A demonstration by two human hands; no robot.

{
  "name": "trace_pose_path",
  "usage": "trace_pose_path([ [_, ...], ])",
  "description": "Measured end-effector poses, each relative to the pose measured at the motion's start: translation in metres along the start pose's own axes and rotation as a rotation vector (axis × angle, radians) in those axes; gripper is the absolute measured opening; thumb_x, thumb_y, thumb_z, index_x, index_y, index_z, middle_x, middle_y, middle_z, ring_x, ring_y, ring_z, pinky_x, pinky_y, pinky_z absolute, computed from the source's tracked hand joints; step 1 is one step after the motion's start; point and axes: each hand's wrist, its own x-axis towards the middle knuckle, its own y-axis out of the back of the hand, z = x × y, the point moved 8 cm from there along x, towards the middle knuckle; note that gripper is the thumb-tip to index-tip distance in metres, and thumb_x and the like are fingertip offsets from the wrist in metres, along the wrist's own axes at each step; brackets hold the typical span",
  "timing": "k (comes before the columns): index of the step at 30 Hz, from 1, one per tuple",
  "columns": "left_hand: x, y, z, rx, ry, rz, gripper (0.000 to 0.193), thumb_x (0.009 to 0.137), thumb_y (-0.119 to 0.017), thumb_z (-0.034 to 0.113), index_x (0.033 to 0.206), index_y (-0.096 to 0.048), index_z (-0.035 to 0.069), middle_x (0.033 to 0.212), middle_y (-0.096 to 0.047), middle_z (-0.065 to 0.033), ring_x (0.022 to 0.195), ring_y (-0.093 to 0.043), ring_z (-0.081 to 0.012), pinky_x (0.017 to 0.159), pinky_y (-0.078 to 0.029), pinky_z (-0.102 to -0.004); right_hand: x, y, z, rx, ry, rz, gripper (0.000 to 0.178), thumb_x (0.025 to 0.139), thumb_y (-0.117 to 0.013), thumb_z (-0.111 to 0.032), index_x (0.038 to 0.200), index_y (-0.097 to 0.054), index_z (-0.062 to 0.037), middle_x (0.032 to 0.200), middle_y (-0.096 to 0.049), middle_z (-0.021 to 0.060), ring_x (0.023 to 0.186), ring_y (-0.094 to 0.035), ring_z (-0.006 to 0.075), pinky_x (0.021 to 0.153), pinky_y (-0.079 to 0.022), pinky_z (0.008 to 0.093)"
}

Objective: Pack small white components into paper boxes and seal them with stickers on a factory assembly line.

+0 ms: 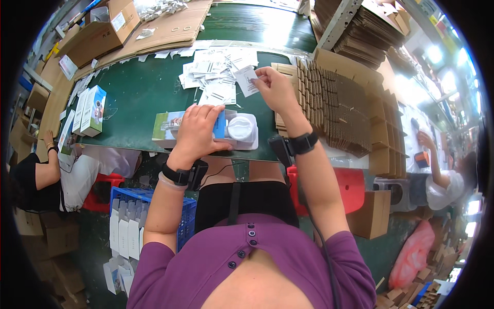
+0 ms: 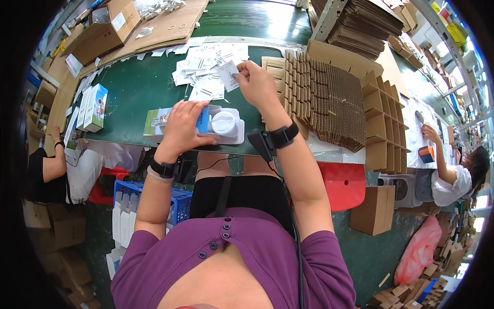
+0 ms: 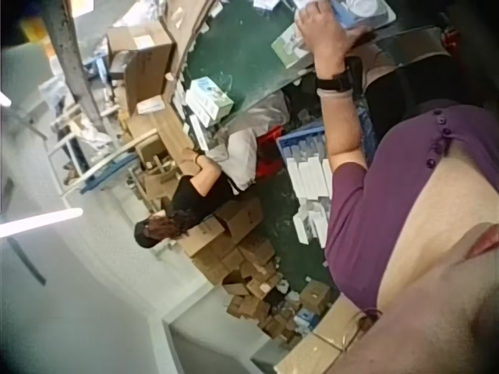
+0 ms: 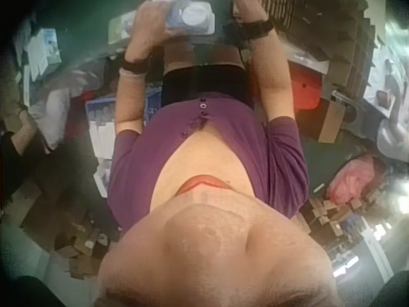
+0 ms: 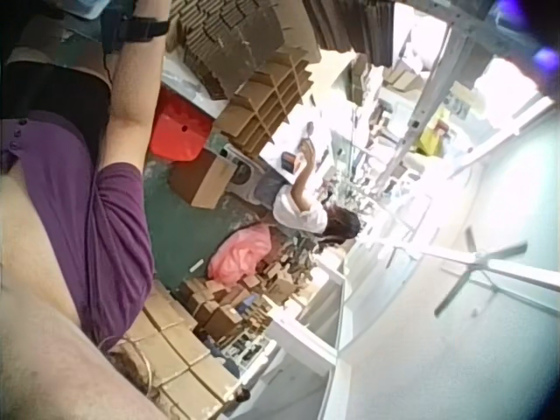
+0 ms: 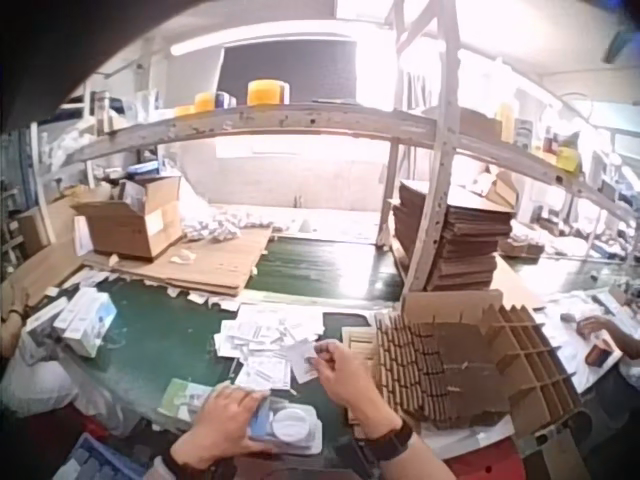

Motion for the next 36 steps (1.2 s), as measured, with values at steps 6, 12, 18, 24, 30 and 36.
trace_pose_path([
  [6, 0.013, 0.004, 0.01, -0.17, 0.014, 0.156, 0.079, 0.066, -0.087, 0.042, 0.13, -0.055, 0.007, 0.122, -0.061, -0.0126, 0.116, -0.057, -0.0312, 0.106, -0.04, -0.0447, -0.031, -0.007, 0.01, 0.911, -0.293, -0.247, 0.021, 0.099, -0.062, -0.023, 0.115, -0.066, -0.009, 0.086, -0.062, -0.0081, 0.066, -0.053, 0.0014, 0.056, -0.039, 0.0174],
  [12, 0.035, 0.032, 0.021, -0.644, -0.047, 0.355, 0.03, 0.09, -0.073, 0.023, 0.11, -0.065, 0.002, 0.109, -0.067, -0.0121, 0.099, -0.064, -0.0233, 0.088, -0.05, -0.0335, -0.054, -0.017, 0.001, 0.976, -0.376, -0.417, 0.021, 0.101, -0.06, -0.027, 0.112, -0.065, -0.0102, 0.082, -0.058, -0.0093, 0.065, -0.048, -0.0015, 0.053, -0.034, 0.015],
  [18, 0.027, 0.001, -0.008, -0.835, 0.332, 0.236, 0.019, 0.096, -0.066, 0.019, 0.096, -0.066, 0.0, 0.08, -0.066, -0.0043, 0.075, -0.06, -0.0117, 0.07, -0.048, -0.0263, -0.062, 0.008, -0.013, 0.883, -0.19, -0.22, 0.02, 0.1, -0.061, -0.024, 0.11, -0.062, -0.0065, 0.078, -0.058, -0.0076, 0.063, -0.049, 0.0005, 0.054, -0.036, 0.0163],
  [24, 0.025, -0.012, -0.013, -0.851, 0.432, 0.134, 0.025, 0.094, -0.068, 0.024, 0.104, -0.064, 0.001, 0.089, -0.068, -0.0066, 0.083, -0.062, -0.0142, 0.076, -0.05, -0.0282, -0.076, 0.017, -0.022, 0.546, 0.016, -0.117, 0.017, 0.096, -0.066, -0.013, 0.106, -0.059, -0.0021, 0.073, -0.055, -0.0053, 0.062, -0.048, 0.0021, 0.056, -0.037, 0.0182],
  [30, 0.018, 0.021, 0.002, -0.406, 0.011, 0.134, 0.056, 0.079, -0.081, 0.033, 0.122, -0.057, 0.006, 0.119, -0.063, -0.0126, 0.113, -0.058, -0.0267, 0.102, -0.042, -0.041, -0.074, 0.027, -0.005, 0.445, -0.073, -0.137, 0.017, 0.091, -0.069, -0.007, 0.104, -0.059, -0.002, 0.07, -0.054, -0.0042, 0.063, -0.047, 0.002, 0.057, -0.038, 0.0194],
  [36, 0.012, -0.002, -0.001, -0.128, -0.042, -0.041, 0.079, 0.062, -0.089, 0.037, 0.127, -0.055, 0.009, 0.125, -0.061, -0.0128, 0.12, -0.055, -0.0325, 0.112, -0.033, -0.0497, -0.071, 0.005, -0.01, 0.332, 0.017, -0.293, 0.02, 0.089, -0.07, -0.009, 0.105, -0.059, -0.0023, 0.067, -0.055, -0.0005, 0.061, -0.052, 0.0072, 0.056, -0.041, 0.0244],
])
